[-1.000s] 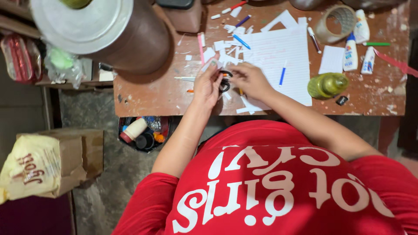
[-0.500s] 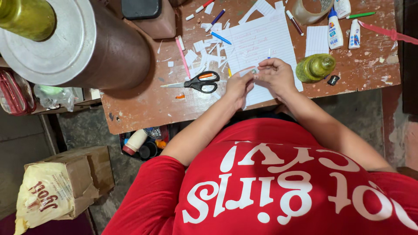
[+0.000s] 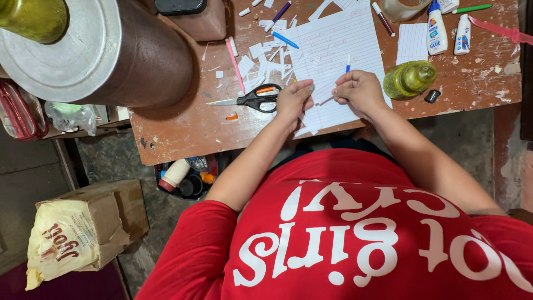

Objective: The person writes on a lined sheet of paper with a blue pen, then cuts small pieces of paper using scissors. They apply glue to the paper pieces using a pink plastic spreader and arrange them on the table.

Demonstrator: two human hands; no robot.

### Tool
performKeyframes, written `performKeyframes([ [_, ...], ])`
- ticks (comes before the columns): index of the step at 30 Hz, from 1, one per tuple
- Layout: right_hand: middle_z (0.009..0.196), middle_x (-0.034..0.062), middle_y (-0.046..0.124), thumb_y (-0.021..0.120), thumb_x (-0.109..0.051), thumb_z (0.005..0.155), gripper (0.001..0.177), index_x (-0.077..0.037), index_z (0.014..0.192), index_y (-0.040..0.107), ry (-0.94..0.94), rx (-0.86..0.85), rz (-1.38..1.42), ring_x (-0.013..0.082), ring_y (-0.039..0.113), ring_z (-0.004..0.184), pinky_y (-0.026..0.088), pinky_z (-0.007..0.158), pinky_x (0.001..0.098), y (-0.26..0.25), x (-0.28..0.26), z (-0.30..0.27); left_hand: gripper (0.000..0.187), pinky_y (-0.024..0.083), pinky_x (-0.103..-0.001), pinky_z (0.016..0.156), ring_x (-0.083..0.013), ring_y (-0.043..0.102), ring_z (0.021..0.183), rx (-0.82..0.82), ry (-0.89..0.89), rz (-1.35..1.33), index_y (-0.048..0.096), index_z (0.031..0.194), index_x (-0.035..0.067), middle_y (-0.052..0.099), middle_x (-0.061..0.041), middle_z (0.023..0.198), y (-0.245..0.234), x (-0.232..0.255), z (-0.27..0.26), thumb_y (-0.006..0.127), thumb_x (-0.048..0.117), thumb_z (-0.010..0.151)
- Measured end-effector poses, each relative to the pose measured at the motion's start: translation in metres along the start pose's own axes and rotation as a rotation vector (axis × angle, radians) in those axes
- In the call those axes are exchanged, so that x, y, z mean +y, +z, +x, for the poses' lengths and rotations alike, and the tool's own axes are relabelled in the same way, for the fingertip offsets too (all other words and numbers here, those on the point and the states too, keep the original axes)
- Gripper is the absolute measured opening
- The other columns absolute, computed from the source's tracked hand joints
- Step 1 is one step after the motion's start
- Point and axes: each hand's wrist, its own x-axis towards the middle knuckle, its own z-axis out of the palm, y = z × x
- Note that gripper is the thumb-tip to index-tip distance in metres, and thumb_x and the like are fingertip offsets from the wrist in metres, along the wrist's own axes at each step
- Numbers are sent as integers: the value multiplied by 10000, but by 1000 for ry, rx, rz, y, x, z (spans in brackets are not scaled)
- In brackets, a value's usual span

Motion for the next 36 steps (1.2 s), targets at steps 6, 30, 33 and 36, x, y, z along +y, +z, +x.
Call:
performKeyframes([
  [6,843,128,713,757,44,846,200,41,1008,640,-9,21,-256,152,692,703,545,591,266,3,-13,-1,187,533,-270,632,-106,635,665,338,408,583,796,1082,58,731,-38,768,-19,27,-8,715,120,925],
  [30,926,309,700,648,-118,971,170,47,996,678,-296,338,-1224,483,680,878,528,805,549,-9,-29,10,335,422,-498,1086,-404,525,1286,515,1067,1268,717,1192,118,587,-161,1400,-18,97,-37,738,184,865],
  [33,873,249,722,643,-145,978,172,19,1004,688,-328,158,-1040,381,704,796,553,742,463,0,-35,-21,362,472,-467,1066,-361,562,1271,119,1086,1235,652,1285,115,617,-118,1405,2,92,-47,728,192,940],
  [36,847,152,729,618,-112,987,155,15,1049,681,-271,-33,-681,206,690,727,543,674,337,4,-34,-41,365,488,-481,950,-349,600,1136,-120,1150,1302,655,1228,89,665,-111,1211,22,78,-59,721,204,889],
])
